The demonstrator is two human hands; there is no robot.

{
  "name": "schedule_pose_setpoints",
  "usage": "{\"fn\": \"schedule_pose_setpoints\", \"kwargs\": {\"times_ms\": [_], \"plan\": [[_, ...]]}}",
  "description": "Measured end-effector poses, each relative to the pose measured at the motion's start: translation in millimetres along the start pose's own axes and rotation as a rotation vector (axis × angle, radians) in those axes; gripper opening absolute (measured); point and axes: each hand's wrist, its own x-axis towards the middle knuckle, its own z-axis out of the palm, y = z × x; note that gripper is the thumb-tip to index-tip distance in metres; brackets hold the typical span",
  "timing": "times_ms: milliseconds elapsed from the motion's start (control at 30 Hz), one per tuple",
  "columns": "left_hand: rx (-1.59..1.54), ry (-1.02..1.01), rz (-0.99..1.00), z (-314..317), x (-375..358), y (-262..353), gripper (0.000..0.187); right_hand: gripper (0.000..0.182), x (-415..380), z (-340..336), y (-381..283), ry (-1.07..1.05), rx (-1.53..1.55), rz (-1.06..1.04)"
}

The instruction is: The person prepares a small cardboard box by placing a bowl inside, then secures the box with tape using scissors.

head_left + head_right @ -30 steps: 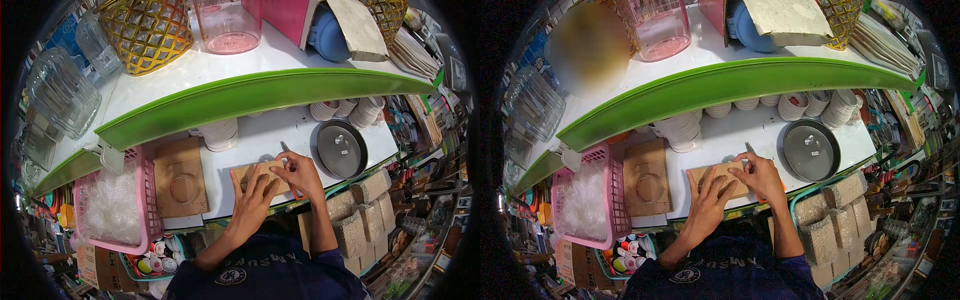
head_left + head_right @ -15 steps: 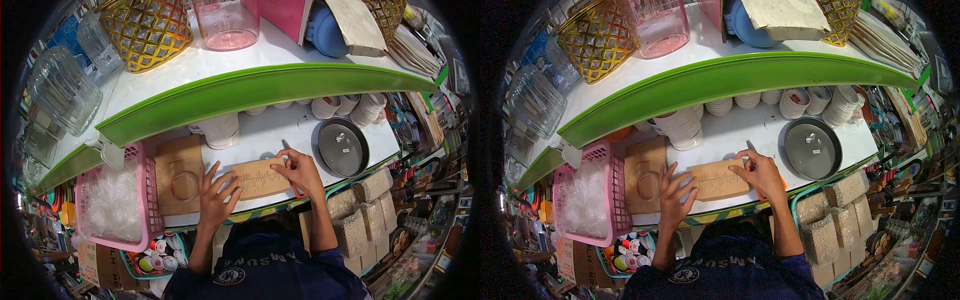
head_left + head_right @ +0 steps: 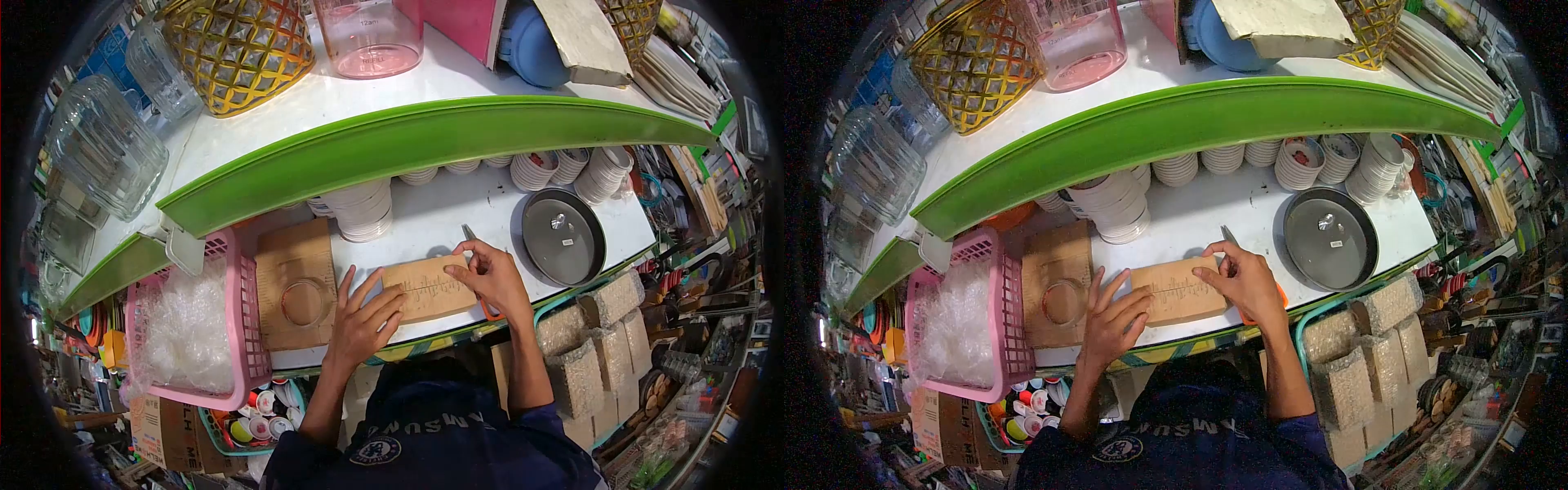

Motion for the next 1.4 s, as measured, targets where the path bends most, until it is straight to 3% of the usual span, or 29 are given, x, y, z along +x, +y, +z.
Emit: {"fn": "schedule_pose_setpoints", "kwargs": {"times_ms": [333,400,633,933,1133,1233,1300,1400], "plan": [[-0.189,-0.055,-0.024,-1,-1,-7,0.024,0.029,0,0,-4,-0.018,0.005,-0.008],[-0.236,-0.078,-0.137,0,-1,-5,0.026,0.029,1,0,-4,-0.023,0.009,0.000],[-0.136,-0.114,-0.081,-2,0,-5,0.029,0.032,1,1,1,-0.018,0.022,0.018],[-0.245,-0.042,-0.133,5,-3,-1,0.037,0.032,2,-6,-5,-0.097,0.041,0.026],[-0.126,-0.037,-0.064,5,-5,-5,0.039,0.038,-2,-1,-1,-0.093,0.053,-0.007],[-0.128,0.001,-0.063,9,-8,0,0.038,0.041,-7,-1,-3,-0.109,0.048,0.072],[-0.078,0.078,-0.101,17,-15,8,0.038,0.042,-5,4,7,-0.083,0.145,-0.037],[-0.060,0.158,-0.108,26,-19,17,0.038,0.043,-2,10,12,-0.091,0.242,-0.019]]}}
